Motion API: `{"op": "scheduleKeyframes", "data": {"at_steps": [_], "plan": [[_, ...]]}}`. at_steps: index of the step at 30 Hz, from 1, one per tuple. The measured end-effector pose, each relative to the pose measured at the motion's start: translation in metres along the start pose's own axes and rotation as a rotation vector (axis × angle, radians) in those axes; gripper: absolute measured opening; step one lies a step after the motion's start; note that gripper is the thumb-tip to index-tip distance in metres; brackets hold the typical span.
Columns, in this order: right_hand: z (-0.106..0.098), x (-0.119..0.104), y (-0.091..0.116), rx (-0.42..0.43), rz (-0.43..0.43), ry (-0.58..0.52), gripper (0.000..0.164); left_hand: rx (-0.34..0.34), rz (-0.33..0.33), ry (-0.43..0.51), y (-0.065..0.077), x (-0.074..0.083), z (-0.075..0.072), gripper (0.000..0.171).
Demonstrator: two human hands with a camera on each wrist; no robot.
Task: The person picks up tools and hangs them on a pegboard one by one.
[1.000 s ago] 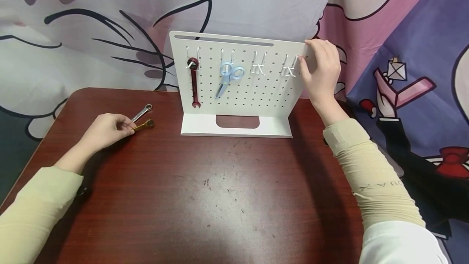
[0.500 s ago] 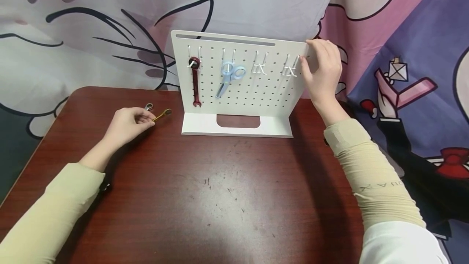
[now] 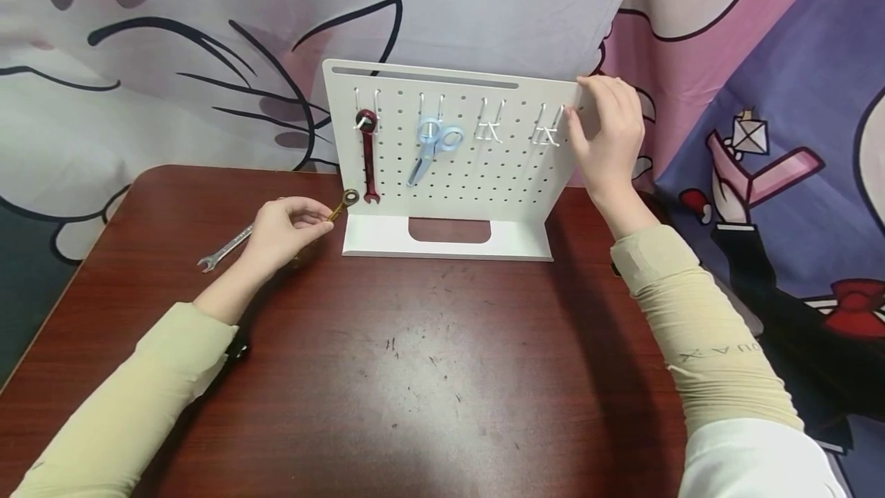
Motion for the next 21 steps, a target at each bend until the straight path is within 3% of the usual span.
{"op": "scheduleKeyframes", "data": {"at_steps": [6, 21], "plan": [[-0.001, 0.000, -0.001, 0.008, 0.001, -0.008, 0.031, -0.040, -0.052, 0.215, -0.004, 0.009, 0.025, 0.025], [-0.001, -0.001, 0.000, 0.007, 0.003, -0.008, 0.031, -0.040, -0.011, 0.414, -0.021, 0.051, 0.086, 0.024]]}}
Point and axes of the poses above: each hand's wrist, its own y-axis away from the middle knuckle, its own z-axis out of the palm, x = y × z, the point moved 10 cm from there along -y, towards the middle knuckle, and after that the axes turned 4 degrees about y, right-handed, at the moved point
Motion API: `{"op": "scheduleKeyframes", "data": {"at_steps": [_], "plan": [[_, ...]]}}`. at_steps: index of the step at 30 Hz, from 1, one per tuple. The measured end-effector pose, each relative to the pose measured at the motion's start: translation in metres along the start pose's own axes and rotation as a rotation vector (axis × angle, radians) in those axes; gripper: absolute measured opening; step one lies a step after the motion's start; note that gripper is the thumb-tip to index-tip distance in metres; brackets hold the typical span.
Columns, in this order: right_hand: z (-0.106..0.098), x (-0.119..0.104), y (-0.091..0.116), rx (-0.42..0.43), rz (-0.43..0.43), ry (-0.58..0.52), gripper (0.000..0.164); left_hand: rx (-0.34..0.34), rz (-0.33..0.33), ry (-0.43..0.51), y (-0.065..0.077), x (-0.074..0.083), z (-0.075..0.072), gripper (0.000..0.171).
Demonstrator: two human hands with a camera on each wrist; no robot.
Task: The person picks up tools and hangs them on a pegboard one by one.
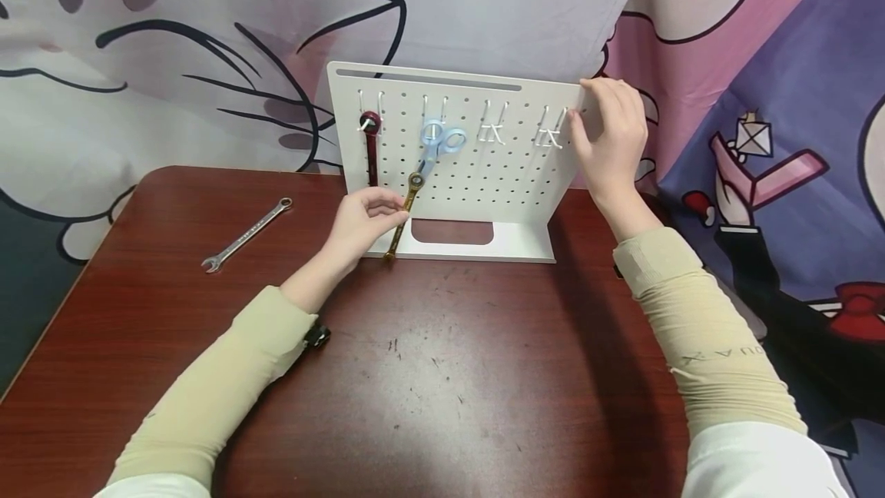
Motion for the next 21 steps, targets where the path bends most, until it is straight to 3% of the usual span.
{"op": "scheduleKeyframes", "data": {"at_steps": [13, 21], "plan": [[0.000, 0.001, 0.000, -0.010, 0.003, 0.011, 0.031, -0.006, 0.015, 0.185, -0.017, 0.027, 0.058, 0.025], [-0.001, -0.001, 0.000, -0.003, -0.002, 0.003, 0.031, -0.011, 0.024, 0.203, -0.021, 0.039, 0.084, 0.025]]}}
Point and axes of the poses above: each hand's wrist, its own y-axis away from the middle knuckle, its own z-axis out of the palm, x = y × z, the point moved 10 cm from there along -y, towards the middle knuckle, and after that the axes turned 4 degrees about y, right-handed, at the moved point
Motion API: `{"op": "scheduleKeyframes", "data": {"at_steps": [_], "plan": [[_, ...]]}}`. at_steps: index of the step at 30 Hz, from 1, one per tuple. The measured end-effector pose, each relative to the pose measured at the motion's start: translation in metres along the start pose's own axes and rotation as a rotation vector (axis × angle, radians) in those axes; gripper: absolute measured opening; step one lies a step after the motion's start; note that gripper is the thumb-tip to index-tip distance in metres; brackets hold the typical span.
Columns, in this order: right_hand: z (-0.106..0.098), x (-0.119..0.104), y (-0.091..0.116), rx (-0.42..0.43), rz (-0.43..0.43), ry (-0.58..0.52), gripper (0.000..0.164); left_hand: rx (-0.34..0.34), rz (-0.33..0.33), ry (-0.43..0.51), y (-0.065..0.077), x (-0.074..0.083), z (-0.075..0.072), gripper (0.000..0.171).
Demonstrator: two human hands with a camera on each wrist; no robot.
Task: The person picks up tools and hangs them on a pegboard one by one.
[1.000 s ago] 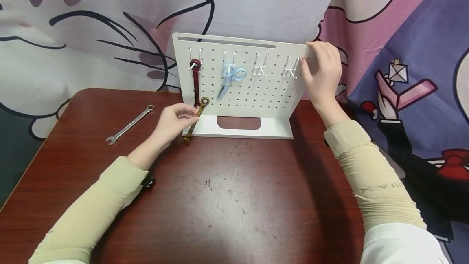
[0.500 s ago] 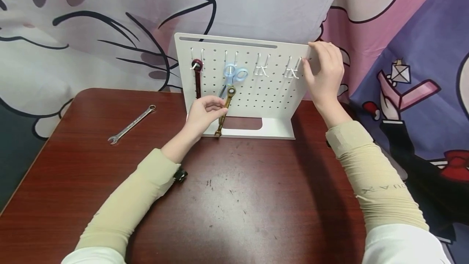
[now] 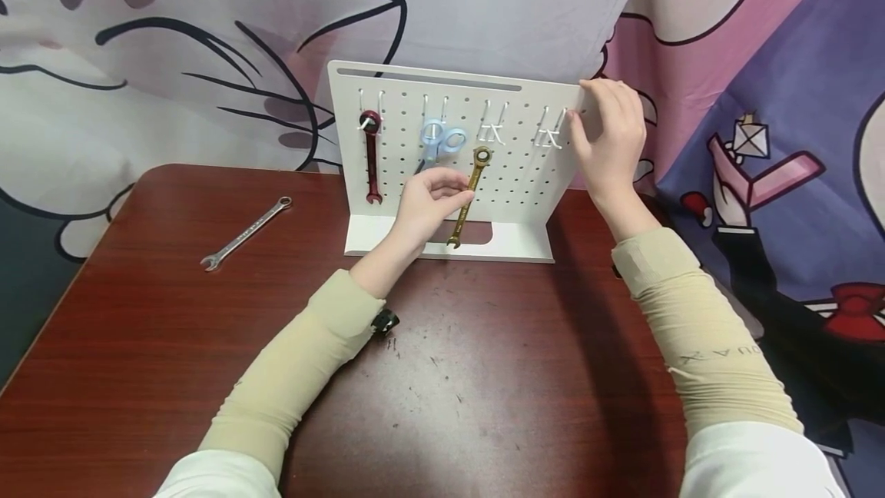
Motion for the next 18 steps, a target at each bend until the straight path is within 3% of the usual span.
{"op": "scheduleKeyframes", "data": {"at_steps": [9, 18], "plan": [[0.000, -0.001, -0.001, -0.002, 0.003, 0.003, 0.031, -0.030, 0.048, 0.041, -0.003, 0.010, 0.022, 0.024], [0.000, -0.001, 0.000, 0.001, 0.002, 0.000, 0.031, 0.004, 0.034, 0.041, -0.011, 0.006, 0.025, 0.022]]}}
Point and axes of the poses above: each hand's wrist, its own y-axis away from the middle knuckle, its own z-axis out of the palm, x = y × z, the point moved 10 cm from there along -y, towards the middle knuckle, and after that the axes turned 4 degrees about y, right-handed, at the moved point
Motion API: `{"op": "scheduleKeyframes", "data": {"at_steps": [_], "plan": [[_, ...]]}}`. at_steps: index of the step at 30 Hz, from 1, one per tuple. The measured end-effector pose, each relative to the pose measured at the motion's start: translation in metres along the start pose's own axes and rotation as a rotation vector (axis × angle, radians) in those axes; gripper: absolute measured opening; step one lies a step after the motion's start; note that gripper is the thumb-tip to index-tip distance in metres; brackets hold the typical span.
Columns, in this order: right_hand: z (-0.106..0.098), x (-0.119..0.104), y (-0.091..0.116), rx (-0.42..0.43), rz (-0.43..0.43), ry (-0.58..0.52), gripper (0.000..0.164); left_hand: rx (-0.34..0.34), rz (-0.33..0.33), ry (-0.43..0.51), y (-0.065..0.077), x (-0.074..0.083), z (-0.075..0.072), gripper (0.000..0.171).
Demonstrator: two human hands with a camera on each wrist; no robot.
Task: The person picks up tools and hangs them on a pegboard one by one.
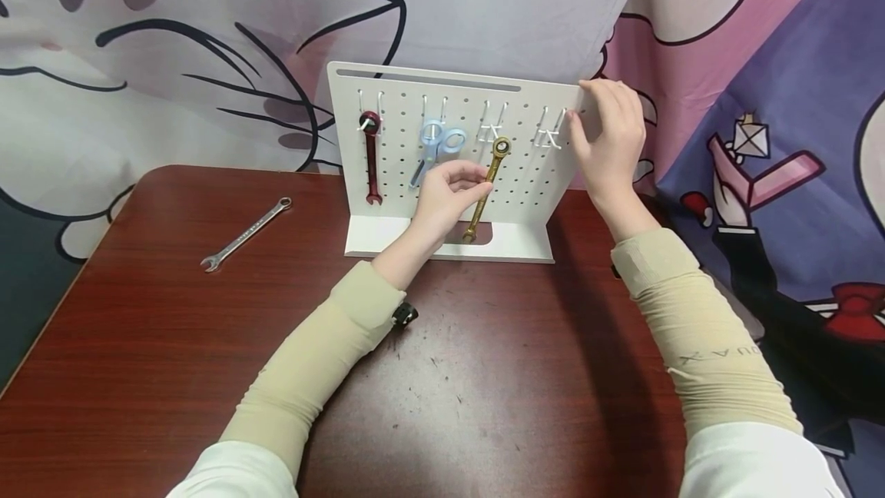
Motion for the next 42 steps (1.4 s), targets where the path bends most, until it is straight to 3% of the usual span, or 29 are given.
{"op": "scheduleKeyframes", "data": {"at_steps": [8, 25, 42], "plan": [[0.000, 0.000, 0.001, 0.009, -0.001, -0.010, 0.030, 0.052, -0.039, 0.000, -0.008, -0.009, -0.005, 0.023], [0.001, 0.002, 0.001, 0.014, 0.002, -0.011, 0.031, 0.172, -0.019, 0.025, -0.023, -0.015, -0.009, 0.022], [0.000, 0.002, 0.002, 0.014, 0.003, -0.009, 0.030, 0.285, 0.030, -0.018, -0.020, -0.016, -0.016, 0.020]]}}
Point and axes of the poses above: each hand's wrist, its own y-axis away from the middle knuckle, its own z-axis out of the palm, x = y × z, the point moved 10 cm from there along -y, towards the middle knuckle, and after that the axes turned 4 degrees about y, right-handed, at the moved point
